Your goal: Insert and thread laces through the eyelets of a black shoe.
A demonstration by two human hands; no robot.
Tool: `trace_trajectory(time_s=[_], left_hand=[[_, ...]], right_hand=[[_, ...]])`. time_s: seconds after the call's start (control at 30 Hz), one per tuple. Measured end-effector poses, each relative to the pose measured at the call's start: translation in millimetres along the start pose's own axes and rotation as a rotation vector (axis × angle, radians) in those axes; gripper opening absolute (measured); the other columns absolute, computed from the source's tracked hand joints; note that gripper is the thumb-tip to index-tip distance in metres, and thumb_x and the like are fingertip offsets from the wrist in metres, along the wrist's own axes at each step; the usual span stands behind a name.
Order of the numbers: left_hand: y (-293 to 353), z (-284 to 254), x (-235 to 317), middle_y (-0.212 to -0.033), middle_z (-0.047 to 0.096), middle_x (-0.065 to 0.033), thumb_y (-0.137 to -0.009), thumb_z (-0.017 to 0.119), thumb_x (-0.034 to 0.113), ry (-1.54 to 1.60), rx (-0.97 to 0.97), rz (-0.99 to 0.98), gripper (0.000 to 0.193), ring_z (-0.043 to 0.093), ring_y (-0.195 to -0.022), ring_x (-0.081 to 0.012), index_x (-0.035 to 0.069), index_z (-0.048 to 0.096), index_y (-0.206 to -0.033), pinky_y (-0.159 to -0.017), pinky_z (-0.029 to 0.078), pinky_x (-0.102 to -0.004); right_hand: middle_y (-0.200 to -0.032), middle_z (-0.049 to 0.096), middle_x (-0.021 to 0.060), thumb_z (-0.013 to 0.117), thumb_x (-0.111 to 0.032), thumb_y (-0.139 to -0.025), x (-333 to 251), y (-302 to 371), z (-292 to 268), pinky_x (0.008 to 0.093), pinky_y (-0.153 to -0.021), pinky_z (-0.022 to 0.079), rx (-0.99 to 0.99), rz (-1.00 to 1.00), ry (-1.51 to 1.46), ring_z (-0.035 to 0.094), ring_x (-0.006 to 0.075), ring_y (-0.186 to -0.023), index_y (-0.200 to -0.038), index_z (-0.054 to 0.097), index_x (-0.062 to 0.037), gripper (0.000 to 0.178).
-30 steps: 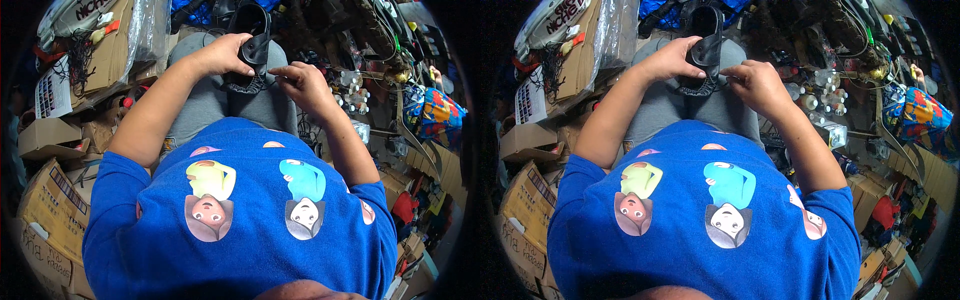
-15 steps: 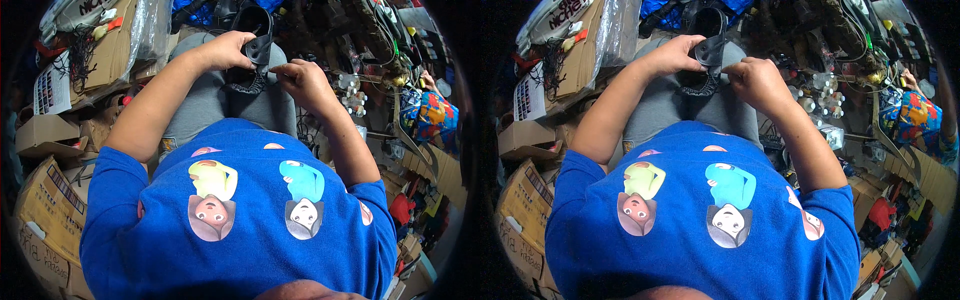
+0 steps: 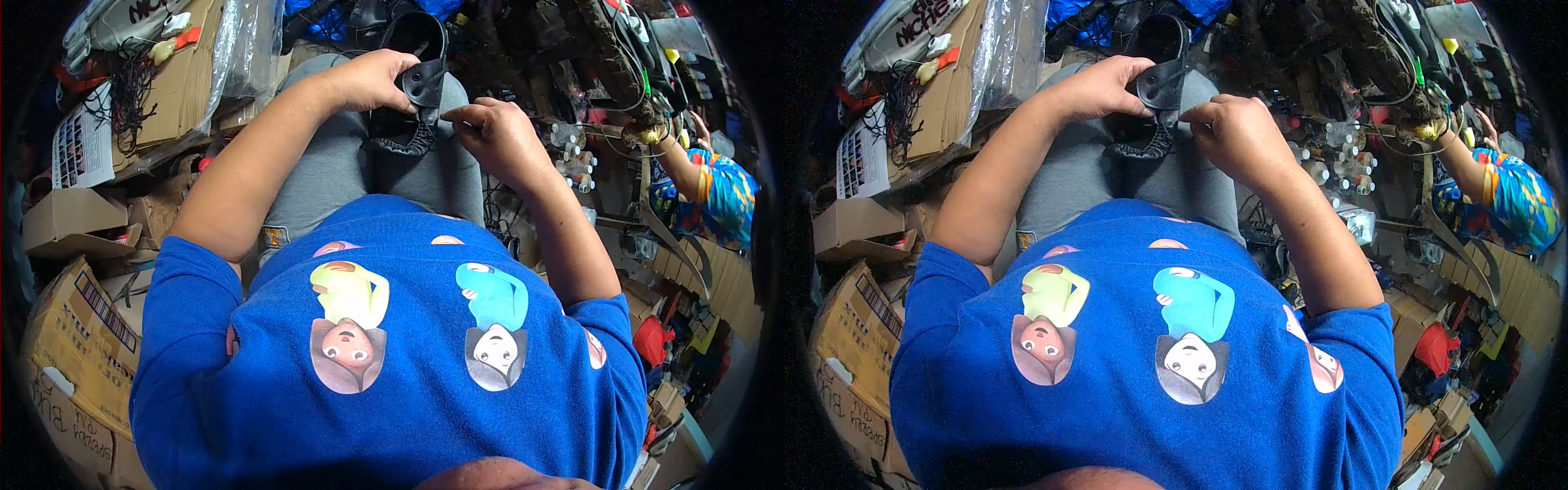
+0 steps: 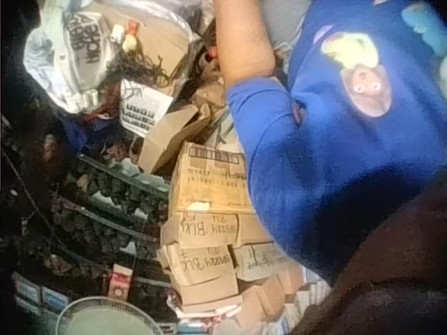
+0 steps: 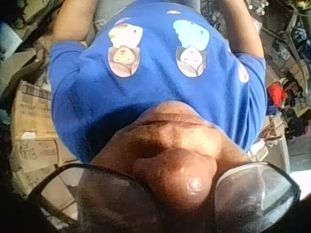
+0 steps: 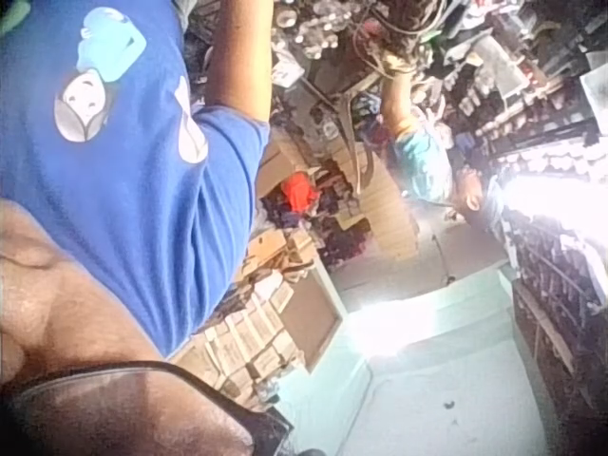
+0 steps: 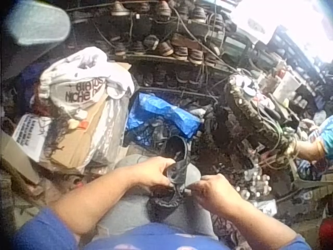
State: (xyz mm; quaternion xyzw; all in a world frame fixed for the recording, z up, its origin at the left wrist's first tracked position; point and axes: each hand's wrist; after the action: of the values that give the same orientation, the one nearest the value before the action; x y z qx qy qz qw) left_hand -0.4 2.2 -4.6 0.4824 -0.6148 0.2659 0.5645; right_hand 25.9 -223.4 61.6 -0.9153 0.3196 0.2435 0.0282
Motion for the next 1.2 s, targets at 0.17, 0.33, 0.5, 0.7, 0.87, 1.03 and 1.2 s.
trace_trajectory(time_s=[0.17,0.33,0.5,0.7,0.87,1.03,1.2], left_hand=[[2.8,-2.2,7.3,-0.091,0.066,-0.0009,-0.071,0.071,0.002,-0.026,-0.001,-0.003,0.034,0.056,-0.088,-0.0080,0.001,0.059,-0.103,-0.084,0.044,-0.0252],[2.7,-2.2,2.7,-0.092,0.066,-0.0018,-0.071,0.071,0.002,0.046,0.002,0.008,0.035,0.057,-0.088,-0.0084,0.002,0.059,-0.103,-0.084,0.045,-0.0253],[1.3,-2.5,1.4,-0.092,0.066,-0.0014,-0.070,0.071,0.001,0.061,-0.007,0.020,0.035,0.057,-0.088,-0.0084,0.002,0.059,-0.103,-0.084,0.044,-0.0251],[-6.2,-3.0,-0.2,-0.089,0.066,-0.0025,-0.068,0.073,0.003,0.037,-0.007,0.012,0.036,0.059,-0.083,-0.0097,0.001,0.060,-0.101,-0.079,0.047,-0.0259],[-8.8,-6.0,-0.5,-0.087,0.067,-0.0038,-0.067,0.075,0.005,0.090,-0.039,0.041,0.037,0.061,-0.081,-0.0113,0.001,0.061,-0.101,-0.076,0.048,-0.0268],[-10.0,-5.1,5.3,-0.092,0.065,-0.0016,-0.069,0.071,0.001,0.019,-0.030,-0.016,0.035,0.058,-0.088,-0.0087,0.001,0.061,-0.103,-0.084,0.045,-0.0247],[-9.5,-4.6,-0.9,-0.093,0.065,-0.0008,-0.072,0.068,0.002,0.063,-0.024,0.008,0.032,0.058,-0.086,-0.0081,0.001,0.062,-0.103,-0.082,0.045,-0.0238]], right_hand=[[-0.080,0.064,0.0158,0.061,-0.010,-0.075,-0.2,-2.7,-2.2,0.0396,-0.071,0.051,-0.020,0.018,-0.062,0.064,0.0327,-0.077,-0.093,0.071,-0.0094,0.021],[-0.081,0.064,0.0164,0.061,-0.009,-0.074,-2.5,-2.9,-3.0,0.0396,-0.071,0.051,-0.013,0.008,-0.057,0.064,0.0328,-0.077,-0.093,0.071,-0.0085,0.021],[-0.082,0.064,0.0162,0.062,-0.009,-0.073,-4.1,-4.9,-2.9,0.0393,-0.071,0.052,-0.030,0.012,-0.032,0.064,0.0323,-0.078,-0.094,0.071,-0.0088,0.022],[-0.084,0.065,0.0153,0.064,-0.009,-0.074,-0.4,-10.4,-2.7,0.0386,-0.072,0.052,-0.070,0.014,-0.053,0.064,0.0317,-0.079,-0.095,0.071,-0.0108,0.022],[-0.079,0.063,0.0123,0.064,-0.011,-0.076,13.7,-19.5,-10.7,0.0378,-0.070,0.051,-0.130,-0.081,-0.037,0.063,0.0303,-0.077,-0.096,0.071,-0.0140,0.021],[-0.078,0.063,0.0107,0.063,-0.012,-0.076,13.0,-35.0,-15.1,0.0382,-0.071,0.051,-0.172,-0.195,0.083,0.063,0.0298,-0.078,-0.092,0.071,-0.0149,0.018],[-0.084,0.066,0.0113,0.067,-0.012,-0.076,20.4,-34.6,-14.0,0.0358,-0.072,0.051,-0.186,-0.154,-0.073,0.065,0.0277,-0.079,-0.096,0.071,-0.0142,0.021]])
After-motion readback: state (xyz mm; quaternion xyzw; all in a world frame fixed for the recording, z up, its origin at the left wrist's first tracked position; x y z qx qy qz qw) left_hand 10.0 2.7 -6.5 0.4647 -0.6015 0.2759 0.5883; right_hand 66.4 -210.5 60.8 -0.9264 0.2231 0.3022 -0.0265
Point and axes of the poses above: each hand's wrist, its own y-axis away from the middle knuckle, its own z-axis out of the palm, x = y × z
